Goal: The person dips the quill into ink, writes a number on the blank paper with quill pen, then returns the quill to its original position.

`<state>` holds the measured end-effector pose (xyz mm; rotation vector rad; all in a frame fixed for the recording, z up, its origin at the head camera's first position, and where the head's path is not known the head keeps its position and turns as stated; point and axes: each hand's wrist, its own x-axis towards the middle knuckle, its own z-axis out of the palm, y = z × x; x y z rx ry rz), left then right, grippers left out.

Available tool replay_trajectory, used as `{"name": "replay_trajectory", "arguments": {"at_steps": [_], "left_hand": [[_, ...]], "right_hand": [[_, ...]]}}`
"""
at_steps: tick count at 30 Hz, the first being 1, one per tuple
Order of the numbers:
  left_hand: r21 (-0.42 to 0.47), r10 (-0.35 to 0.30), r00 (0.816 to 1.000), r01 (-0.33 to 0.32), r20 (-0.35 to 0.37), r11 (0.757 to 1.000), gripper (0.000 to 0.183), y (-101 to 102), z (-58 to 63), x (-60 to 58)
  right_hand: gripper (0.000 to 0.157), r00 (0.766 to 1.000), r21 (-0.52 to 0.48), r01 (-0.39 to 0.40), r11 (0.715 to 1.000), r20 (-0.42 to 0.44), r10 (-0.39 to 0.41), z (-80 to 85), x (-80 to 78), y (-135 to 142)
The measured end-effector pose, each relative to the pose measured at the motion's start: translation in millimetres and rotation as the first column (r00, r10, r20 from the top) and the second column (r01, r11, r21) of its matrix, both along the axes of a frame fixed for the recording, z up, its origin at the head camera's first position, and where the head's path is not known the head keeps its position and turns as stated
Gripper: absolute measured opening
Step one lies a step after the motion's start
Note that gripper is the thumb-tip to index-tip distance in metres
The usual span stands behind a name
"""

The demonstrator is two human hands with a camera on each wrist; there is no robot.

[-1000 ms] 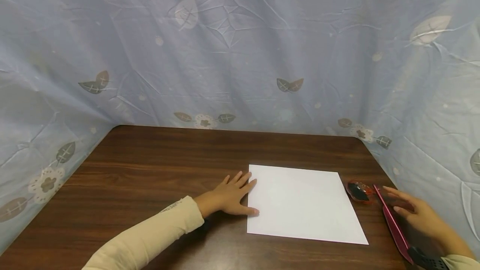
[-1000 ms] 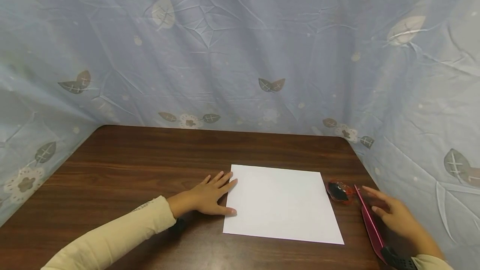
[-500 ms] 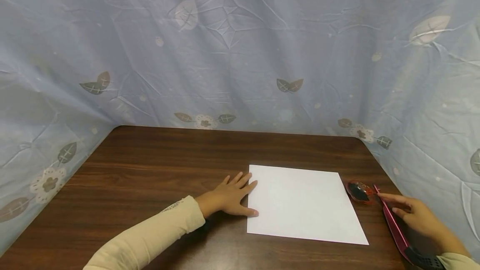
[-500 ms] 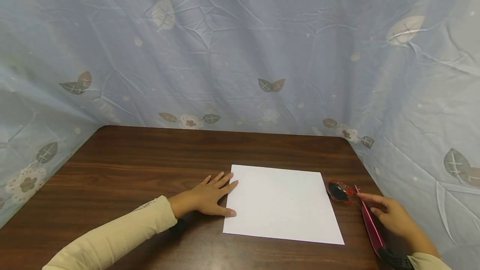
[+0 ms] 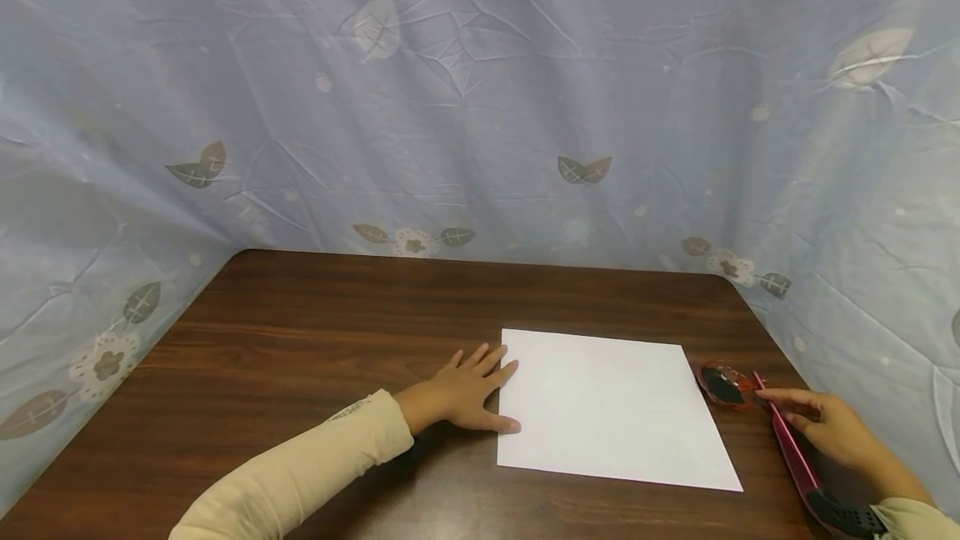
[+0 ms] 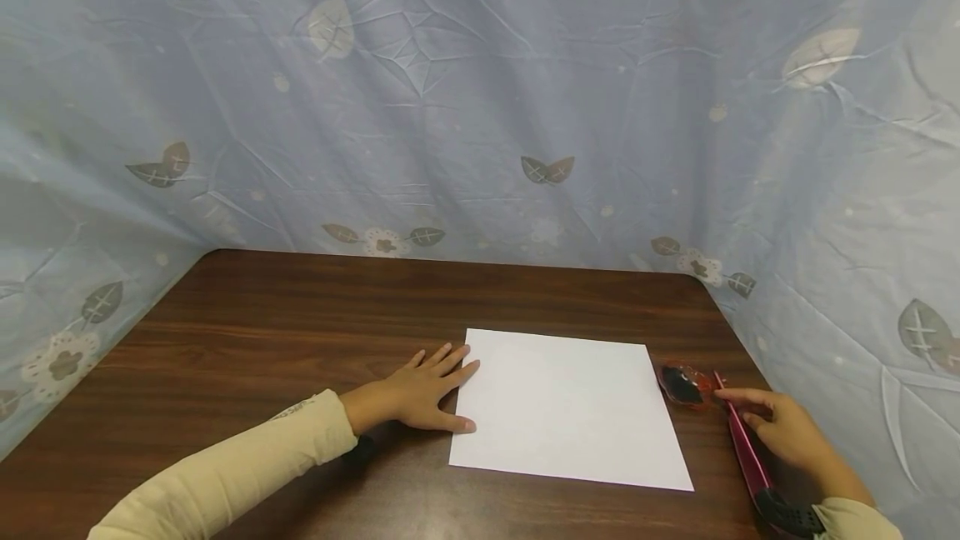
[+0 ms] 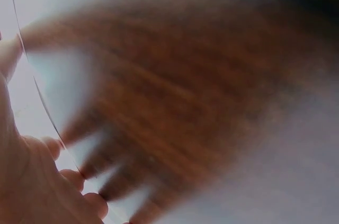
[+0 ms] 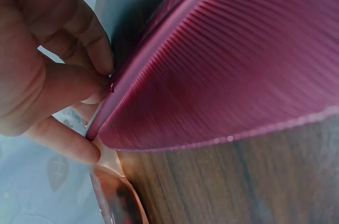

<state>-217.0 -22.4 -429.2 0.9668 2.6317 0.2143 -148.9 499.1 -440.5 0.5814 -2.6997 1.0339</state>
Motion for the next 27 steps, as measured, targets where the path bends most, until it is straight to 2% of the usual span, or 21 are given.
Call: {"name": "replay_trajectory", "arguments": {"at_steps": [9, 18, 23, 27], "left_hand": [[-0.003, 0.006, 1.000, -0.006, 0.001, 1.000, 0.094, 0.3, 1.0, 0.3], [-0.006, 0.013, 1.000, -0.013, 0.003, 1.000, 0.094, 0.9, 0.3, 0.7], [-0.013, 0.011, 1.000, -0.011, -0.007, 1.000, 0.094, 0.9, -1.2, -0.4], [-0.014, 0.014, 1.000, -0.015, -0.010, 1.000, 0.095, 1.0, -2.1, -0.9]], "right_hand": [[0.047, 0.998, 0.073, 0.026, 0.997, -0.051, -0.023, 1.9, -1.8, -2.4], [0.034, 0.991, 0.152, 0.132, 0.980, -0.014, -0.131, 0.5, -1.9, -1.6], [0.028, 0.987, 0.139, 0.154, 0.978, 0.019, -0.159, -3.3, -2.8, -1.4], [0.027, 0.987, 0.127, 0.158, 0.979, -0.008, -0.158, -4.9, -5.1, -2.9]]}}
